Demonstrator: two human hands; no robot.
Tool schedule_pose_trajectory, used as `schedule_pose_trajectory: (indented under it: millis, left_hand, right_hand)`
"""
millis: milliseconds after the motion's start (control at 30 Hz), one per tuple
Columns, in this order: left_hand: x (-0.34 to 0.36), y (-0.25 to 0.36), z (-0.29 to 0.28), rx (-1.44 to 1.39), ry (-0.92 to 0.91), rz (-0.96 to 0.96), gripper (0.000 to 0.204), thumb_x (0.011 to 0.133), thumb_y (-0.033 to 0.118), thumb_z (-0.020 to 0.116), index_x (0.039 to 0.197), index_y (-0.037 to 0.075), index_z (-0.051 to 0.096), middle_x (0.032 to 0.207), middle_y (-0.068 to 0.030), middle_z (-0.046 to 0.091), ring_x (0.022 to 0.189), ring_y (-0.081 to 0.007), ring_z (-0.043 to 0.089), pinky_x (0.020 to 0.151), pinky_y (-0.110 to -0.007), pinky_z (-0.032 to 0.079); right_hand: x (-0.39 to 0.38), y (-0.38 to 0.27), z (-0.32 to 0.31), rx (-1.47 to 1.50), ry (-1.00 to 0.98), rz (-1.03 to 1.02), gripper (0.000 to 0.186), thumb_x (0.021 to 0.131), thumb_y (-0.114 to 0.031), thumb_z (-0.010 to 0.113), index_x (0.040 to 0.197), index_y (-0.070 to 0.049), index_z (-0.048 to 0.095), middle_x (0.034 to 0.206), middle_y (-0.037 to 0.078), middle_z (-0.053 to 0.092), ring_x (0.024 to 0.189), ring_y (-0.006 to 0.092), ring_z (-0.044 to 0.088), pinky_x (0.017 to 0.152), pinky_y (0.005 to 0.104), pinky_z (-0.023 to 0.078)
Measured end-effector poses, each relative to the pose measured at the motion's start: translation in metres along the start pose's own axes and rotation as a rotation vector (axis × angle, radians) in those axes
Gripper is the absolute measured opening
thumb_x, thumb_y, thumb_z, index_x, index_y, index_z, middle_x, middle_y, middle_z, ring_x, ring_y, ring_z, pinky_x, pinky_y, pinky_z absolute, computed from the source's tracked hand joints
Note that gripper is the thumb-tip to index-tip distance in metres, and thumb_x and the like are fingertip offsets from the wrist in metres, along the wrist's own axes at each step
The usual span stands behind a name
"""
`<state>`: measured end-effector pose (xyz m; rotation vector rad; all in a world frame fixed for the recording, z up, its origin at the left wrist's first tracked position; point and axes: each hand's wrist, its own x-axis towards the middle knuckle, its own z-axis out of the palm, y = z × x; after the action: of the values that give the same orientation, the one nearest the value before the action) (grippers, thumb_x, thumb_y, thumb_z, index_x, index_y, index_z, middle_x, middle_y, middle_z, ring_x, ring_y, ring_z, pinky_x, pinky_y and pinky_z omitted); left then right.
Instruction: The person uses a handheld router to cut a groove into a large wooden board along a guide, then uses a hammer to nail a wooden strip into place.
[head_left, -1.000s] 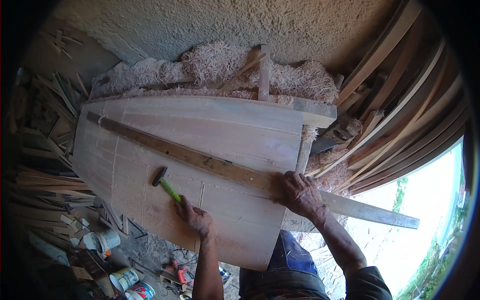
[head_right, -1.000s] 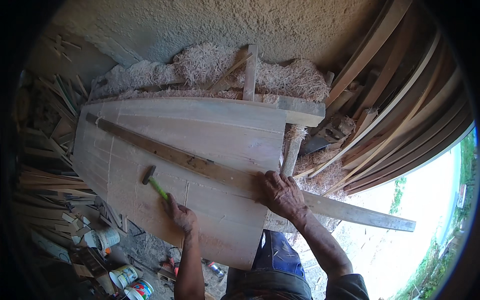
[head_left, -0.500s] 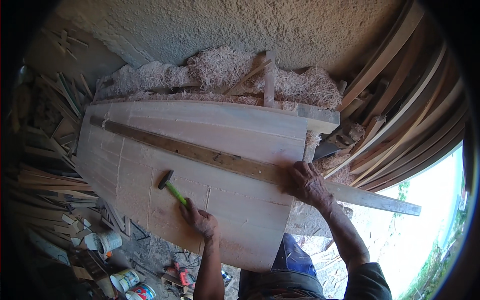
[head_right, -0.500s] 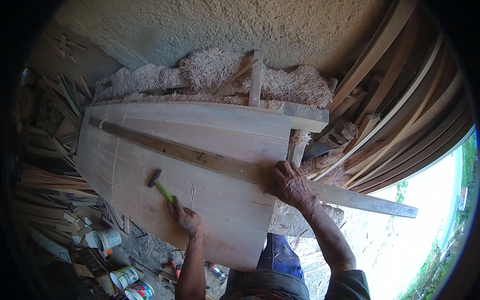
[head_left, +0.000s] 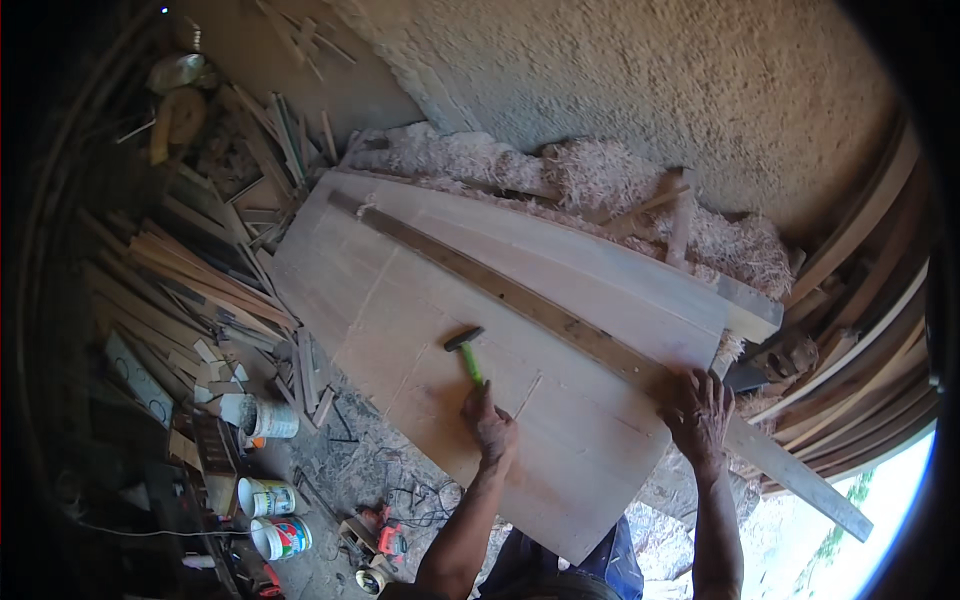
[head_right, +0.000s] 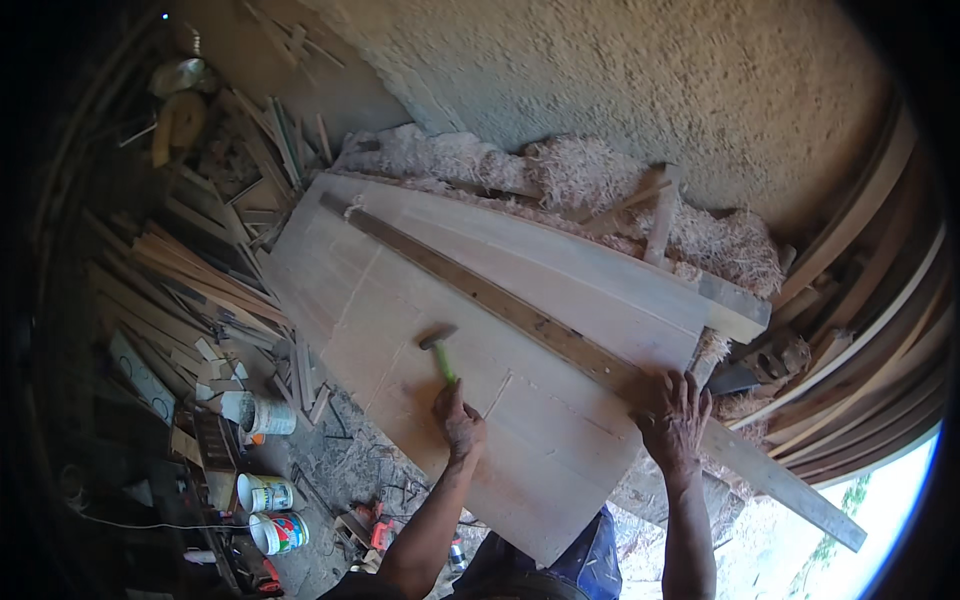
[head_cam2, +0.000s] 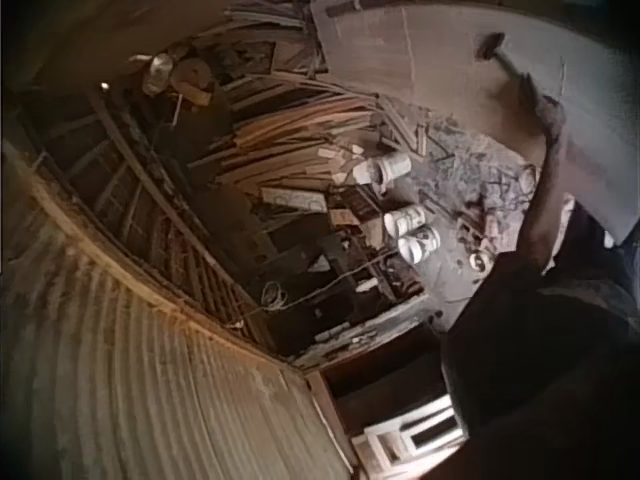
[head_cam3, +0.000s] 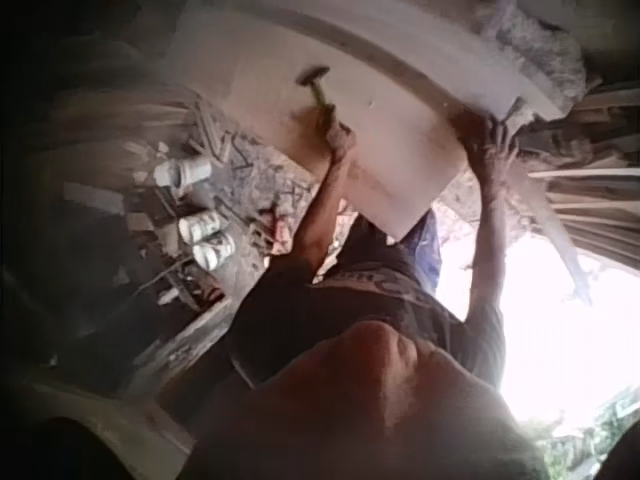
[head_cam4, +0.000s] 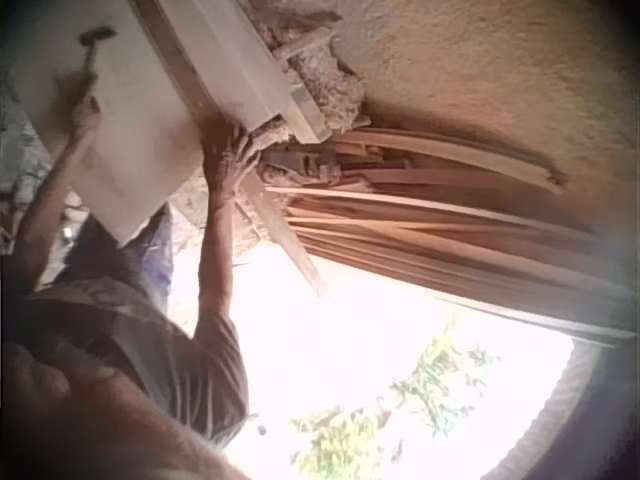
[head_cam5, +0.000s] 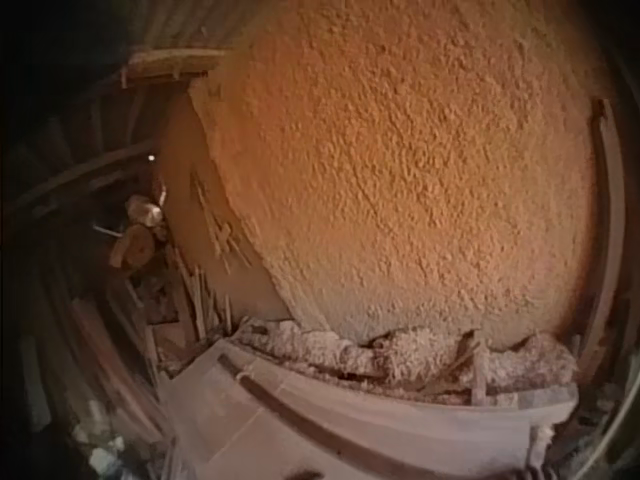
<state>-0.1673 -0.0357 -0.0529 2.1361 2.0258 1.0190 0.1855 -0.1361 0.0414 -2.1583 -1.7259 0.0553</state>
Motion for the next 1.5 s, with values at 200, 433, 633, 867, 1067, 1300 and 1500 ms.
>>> schedule_pose_trajectory:
  millis: [200,433,633,867,1067,1300,1500]
  left_hand:
    - [-0.008,0.021,-0.034,-0.431,-0.065,-0.198,0.04,0.084,-0.011,0.05,0.122,0.001,0.054,0.117,-0.0212,0.056,0.107,-0.0358,0.056,0.094,-0.044,0.046]
    - [-0.018,0.034,-0.048,-0.889,-0.484,-0.078,0.042,0.093,-0.004,0.064,0.131,0.0,0.046,0.096,-0.0091,0.06,0.081,-0.0136,0.061,0.071,-0.028,0.053]
    - [0.195,-0.055,0.026,-0.541,0.071,-0.083,0.054,0.094,0.022,0.072,0.138,-0.001,0.05,0.134,-0.0278,0.055,0.127,-0.0418,0.051,0.108,-0.051,0.039]
    - [0.372,-0.09,0.114,-0.095,-0.034,-0.482,0.11,0.076,0.047,0.081,0.158,0.008,0.019,0.157,-0.0365,0.022,0.149,-0.0566,0.013,0.122,-0.063,0.012]
    - [0.359,-0.111,0.111,-0.289,0.091,-0.437,0.098,0.072,0.025,0.076,0.154,0.01,0.024,0.153,-0.0415,0.022,0.147,-0.0583,0.013,0.12,-0.065,0.013]
    - [0.333,-0.133,0.096,0.0,0.243,-0.334,0.103,0.063,0.019,0.088,0.148,0.006,0.032,0.142,-0.0288,0.037,0.131,-0.0459,0.037,0.109,-0.062,0.032]
    - [0.34,-0.126,0.093,-0.147,0.237,-0.309,0.1,0.067,0.023,0.086,0.15,0.006,0.032,0.144,-0.0286,0.037,0.137,-0.0481,0.032,0.113,-0.063,0.026]
  right_hand:
    - [-0.011,-0.12,0.06,0.875,-0.06,0.071,0.049,0.086,-0.024,0.08,0.127,-0.003,0.063,0.105,0.013,0.066,0.097,0.0314,0.063,0.086,0.0425,0.052]
    - [0.035,-0.223,0.117,1.617,-0.158,0.544,0.024,0.098,-0.012,0.066,0.118,-0.006,0.055,0.082,0.001,0.058,0.066,0.0098,0.059,0.058,0.0246,0.051]
    - [0.054,-0.198,0.106,1.082,-0.052,0.462,0.006,0.099,-0.011,0.058,0.098,-0.008,0.053,0.065,-0.003,0.051,0.042,0.0056,0.048,0.038,0.0223,0.041]
    - [0.044,-0.202,0.117,0.853,-0.275,0.453,0.015,0.089,-0.015,0.07,0.084,-0.003,0.064,0.059,0.004,0.062,0.048,0.0124,0.062,0.046,0.0292,0.049]
    - [0.048,-0.196,0.125,0.721,-0.233,0.345,0.02,0.088,-0.014,0.069,0.075,-0.004,0.059,0.054,0.004,0.059,0.046,0.0123,0.059,0.043,0.031,0.046]
    - [0.049,-0.197,0.123,0.672,-0.253,0.339,0.031,0.085,-0.013,0.072,0.066,-0.006,0.048,0.051,0.006,0.057,0.044,0.0147,0.06,0.042,0.0324,0.045]
    - [0.047,-0.196,0.128,0.631,-0.219,0.328,0.031,0.083,-0.012,0.072,0.065,-0.006,0.047,0.05,0.006,0.054,0.044,0.0155,0.059,0.042,0.0335,0.043]
